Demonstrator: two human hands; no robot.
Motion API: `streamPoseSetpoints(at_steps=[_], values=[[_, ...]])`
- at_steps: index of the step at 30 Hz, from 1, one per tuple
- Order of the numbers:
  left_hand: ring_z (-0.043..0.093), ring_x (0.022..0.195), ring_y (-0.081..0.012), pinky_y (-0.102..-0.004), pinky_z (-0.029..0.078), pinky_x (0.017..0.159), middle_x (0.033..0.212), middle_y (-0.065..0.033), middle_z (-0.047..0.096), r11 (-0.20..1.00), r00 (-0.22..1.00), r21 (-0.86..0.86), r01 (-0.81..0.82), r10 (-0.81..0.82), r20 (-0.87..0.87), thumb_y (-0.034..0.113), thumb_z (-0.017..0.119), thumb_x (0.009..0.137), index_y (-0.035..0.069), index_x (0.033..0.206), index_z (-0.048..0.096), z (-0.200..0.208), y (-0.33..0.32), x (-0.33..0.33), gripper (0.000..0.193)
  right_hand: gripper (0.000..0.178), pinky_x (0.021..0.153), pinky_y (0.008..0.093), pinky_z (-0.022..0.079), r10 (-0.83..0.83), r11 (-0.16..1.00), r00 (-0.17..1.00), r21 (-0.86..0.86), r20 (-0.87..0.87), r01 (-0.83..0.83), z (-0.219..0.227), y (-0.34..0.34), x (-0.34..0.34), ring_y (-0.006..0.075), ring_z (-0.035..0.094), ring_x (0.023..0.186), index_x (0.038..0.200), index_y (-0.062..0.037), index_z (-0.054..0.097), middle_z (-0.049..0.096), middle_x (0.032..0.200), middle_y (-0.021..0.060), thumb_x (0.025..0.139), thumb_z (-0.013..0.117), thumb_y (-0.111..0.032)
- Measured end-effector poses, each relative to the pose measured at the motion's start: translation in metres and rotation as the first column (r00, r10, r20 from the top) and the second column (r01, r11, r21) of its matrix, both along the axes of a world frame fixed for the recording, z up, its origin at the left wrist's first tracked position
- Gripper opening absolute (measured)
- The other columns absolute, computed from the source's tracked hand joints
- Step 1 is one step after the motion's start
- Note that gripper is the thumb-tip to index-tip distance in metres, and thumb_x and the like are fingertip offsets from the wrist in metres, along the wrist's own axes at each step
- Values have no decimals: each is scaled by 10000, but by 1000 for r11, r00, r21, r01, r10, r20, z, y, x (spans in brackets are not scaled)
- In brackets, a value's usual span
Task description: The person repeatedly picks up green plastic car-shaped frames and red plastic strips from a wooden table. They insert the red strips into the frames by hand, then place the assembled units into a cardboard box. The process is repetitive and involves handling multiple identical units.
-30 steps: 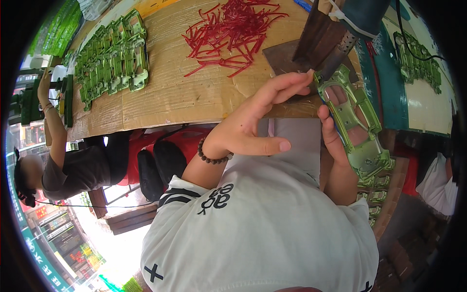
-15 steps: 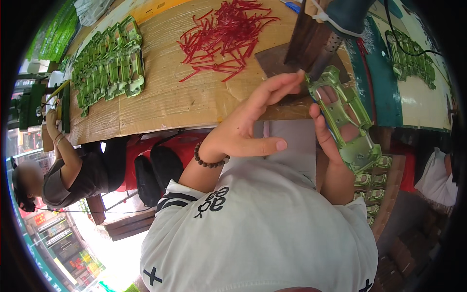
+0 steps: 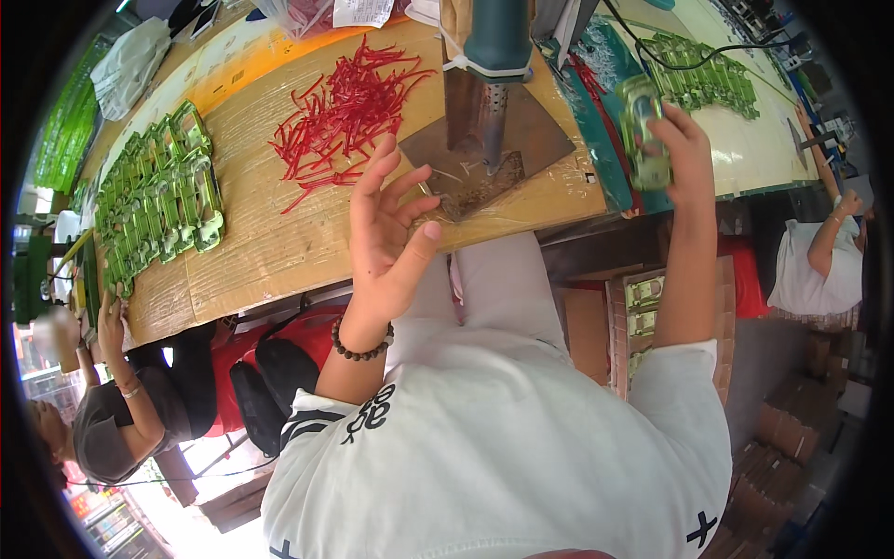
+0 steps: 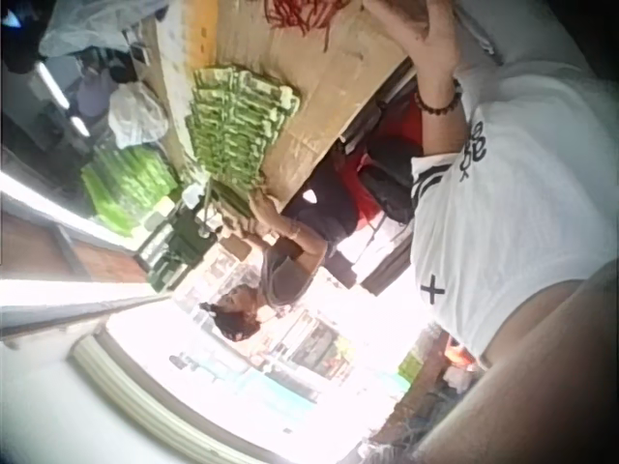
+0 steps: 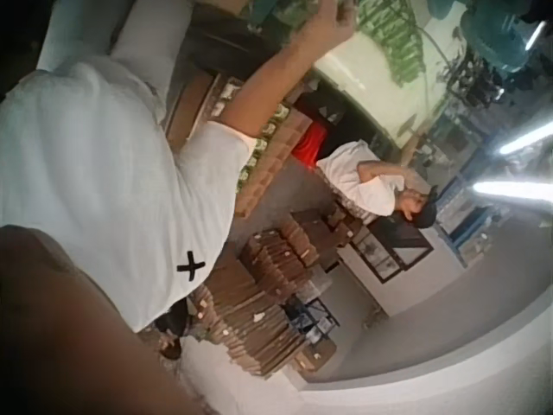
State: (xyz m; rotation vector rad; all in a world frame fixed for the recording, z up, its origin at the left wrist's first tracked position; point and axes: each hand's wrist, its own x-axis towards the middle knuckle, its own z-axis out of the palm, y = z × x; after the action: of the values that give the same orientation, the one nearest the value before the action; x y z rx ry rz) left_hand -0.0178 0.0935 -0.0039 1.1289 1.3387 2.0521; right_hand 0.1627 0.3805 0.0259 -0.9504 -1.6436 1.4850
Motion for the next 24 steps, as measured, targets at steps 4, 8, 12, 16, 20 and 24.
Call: streamPoseSetpoints(at_steps=[4, 8, 12, 16, 20, 24], values=[[463, 1093, -201, -291, 462, 831, 1432, -148, 185, 1000, 998, 9, -19, 19, 63, -46, 538, 793, 49, 1316, 295, 3, -3, 1, 585, 429, 640, 252, 461, -168, 892, 935, 452, 311, 10, -7, 59, -25, 136, 571, 734, 1105, 51, 569, 605, 870, 72, 738, 640, -158], [498, 1038, -206, -316, 494, 801, 1404, -156, 268, 998, 993, 30, -62, 59, 101, -11, 518, 801, 35, 1304, 318, 3, -9, -1, 543, 372, 693, 347, 478, -464, 629, 688, 754, 558, -187, 6, 83, -30, 265, 632, 803, 1052, -18, 626, 652, 866, 154, 729, 627, -201], [511, 1010, -181, -284, 479, 794, 1388, -166, 298, 984, 984, -51, -168, 171, 51, -10, 517, 809, 18, 1251, 389, 7, -36, -3, 461, 288, 723, 427, 468, -602, 486, 578, 827, 550, -281, -6, 98, -28, 343, 600, 840, 953, -46, 647, 636, 918, 159, 732, 634, -231], [525, 1010, -157, -252, 456, 807, 1361, -183, 349, 910, 909, -26, -413, 410, -68, -11, 509, 814, 6, 1208, 444, 9, -70, -13, 399, 314, 734, 421, 462, -652, 417, 546, 851, 525, -320, -15, 120, -22, 340, 599, 874, 983, -53, 619, 636, 926, 164, 756, 634, -269], [517, 1005, -130, -244, 434, 789, 1339, -157, 382, 806, 810, -82, -586, 578, -100, -22, 525, 810, 18, 1160, 489, 13, -104, -37, 355, 326, 731, 424, 460, -663, 465, 496, 828, 560, -314, -21, 161, -16, 342, 594, 884, 1017, -77, 607, 633, 947, 157, 777, 621, -296], [531, 1022, -218, -300, 427, 792, 1232, -181, 493, 475, 444, -99, -874, 701, -559, 94, 592, 797, 37, 1074, 560, 7, -129, -80, 285, 344, 748, 420, 457, -670, 550, 447, 801, 592, -237, -23, 209, -3, 339, 593, 901, 1039, -104, 608, 629, 961, 162, 788, 604, -341]])
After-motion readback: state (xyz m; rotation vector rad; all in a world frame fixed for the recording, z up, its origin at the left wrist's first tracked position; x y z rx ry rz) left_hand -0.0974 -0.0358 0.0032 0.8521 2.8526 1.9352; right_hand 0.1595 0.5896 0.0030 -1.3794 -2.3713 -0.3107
